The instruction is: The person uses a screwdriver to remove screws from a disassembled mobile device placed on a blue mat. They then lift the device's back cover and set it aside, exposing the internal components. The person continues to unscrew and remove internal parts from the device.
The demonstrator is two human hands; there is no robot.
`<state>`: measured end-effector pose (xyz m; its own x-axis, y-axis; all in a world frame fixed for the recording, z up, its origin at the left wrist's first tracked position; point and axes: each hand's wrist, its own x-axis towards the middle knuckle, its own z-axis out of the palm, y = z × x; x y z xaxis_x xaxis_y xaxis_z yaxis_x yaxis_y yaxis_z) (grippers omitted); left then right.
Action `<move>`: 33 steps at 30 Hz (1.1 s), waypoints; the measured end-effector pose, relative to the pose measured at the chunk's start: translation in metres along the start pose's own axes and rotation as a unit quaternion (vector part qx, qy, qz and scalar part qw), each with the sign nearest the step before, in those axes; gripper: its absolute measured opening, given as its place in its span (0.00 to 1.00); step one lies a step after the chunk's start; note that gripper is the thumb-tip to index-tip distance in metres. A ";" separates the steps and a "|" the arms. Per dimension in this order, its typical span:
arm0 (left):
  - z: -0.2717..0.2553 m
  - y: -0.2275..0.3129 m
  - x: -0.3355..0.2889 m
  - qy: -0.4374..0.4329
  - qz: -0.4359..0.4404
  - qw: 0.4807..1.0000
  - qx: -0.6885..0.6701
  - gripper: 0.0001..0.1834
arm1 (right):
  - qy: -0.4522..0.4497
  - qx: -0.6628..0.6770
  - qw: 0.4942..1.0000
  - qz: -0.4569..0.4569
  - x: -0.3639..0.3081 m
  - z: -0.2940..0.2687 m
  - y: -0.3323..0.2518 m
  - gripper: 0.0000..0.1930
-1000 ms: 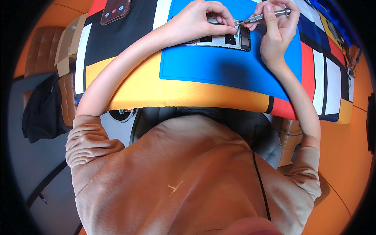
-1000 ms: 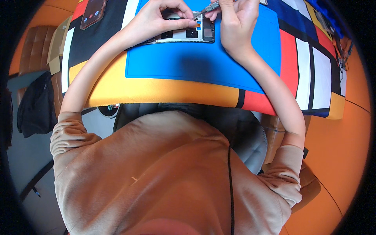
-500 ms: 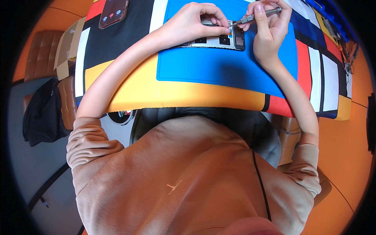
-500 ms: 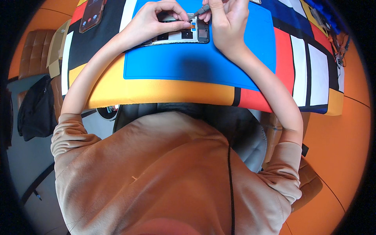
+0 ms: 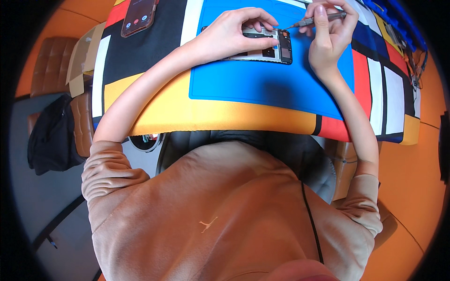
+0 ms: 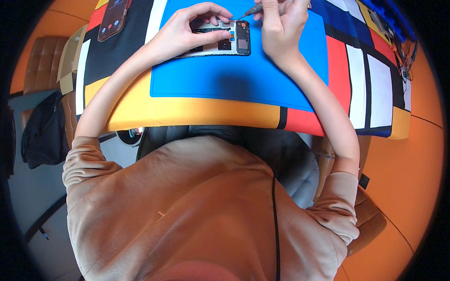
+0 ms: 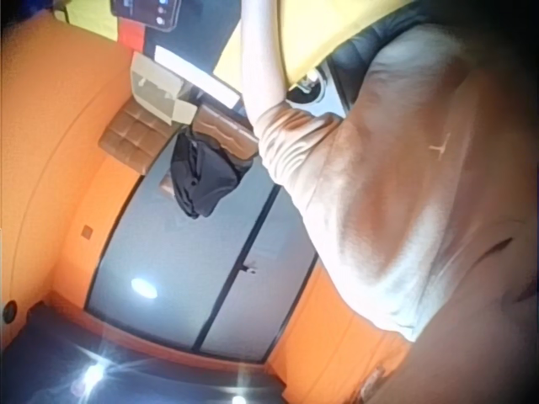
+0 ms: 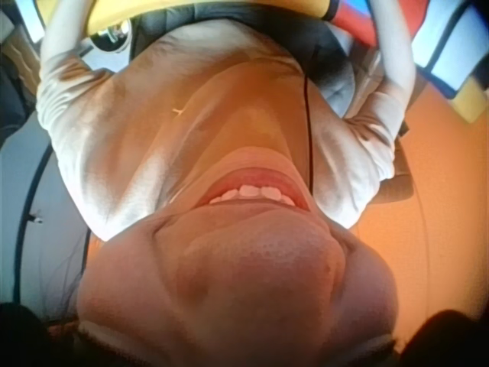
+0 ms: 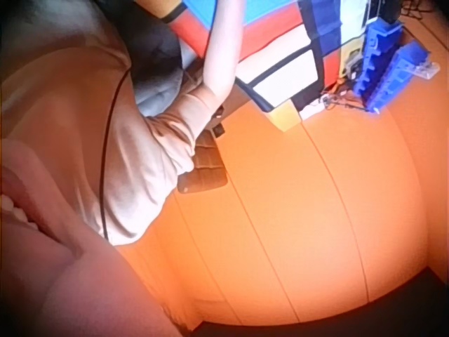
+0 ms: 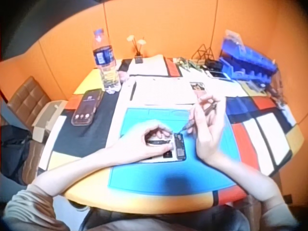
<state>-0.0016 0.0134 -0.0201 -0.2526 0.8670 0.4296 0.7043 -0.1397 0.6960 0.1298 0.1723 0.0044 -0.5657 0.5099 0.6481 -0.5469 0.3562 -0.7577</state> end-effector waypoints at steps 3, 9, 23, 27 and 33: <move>-0.002 0.010 0.000 -0.006 0.052 0.998 0.034 0.17 | -0.023 -0.041 0.997 -0.055 0.006 -0.006 0.004 0.09; -0.009 0.030 -0.008 -0.093 0.147 0.963 0.208 0.15 | -0.041 -0.011 0.997 -0.062 0.003 -0.016 0.005 0.08; -0.007 0.035 -0.008 -0.083 0.166 0.955 0.230 0.15 | -0.074 -0.038 0.995 -0.046 -0.009 -0.016 0.008 0.10; -0.007 0.036 -0.008 -0.084 0.165 0.955 0.232 0.15 | -0.069 -0.048 0.995 -0.047 -0.009 -0.016 0.008 0.10; -0.007 0.034 -0.009 -0.096 0.158 0.954 0.235 0.16 | -0.078 -0.083 0.993 -0.044 -0.011 -0.018 0.007 0.09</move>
<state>0.0192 -0.0022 0.0040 0.1168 0.8947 0.4311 0.9561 -0.2188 0.1950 0.1434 0.1830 -0.0092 -0.6167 0.3483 0.7059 -0.4965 0.5237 -0.6922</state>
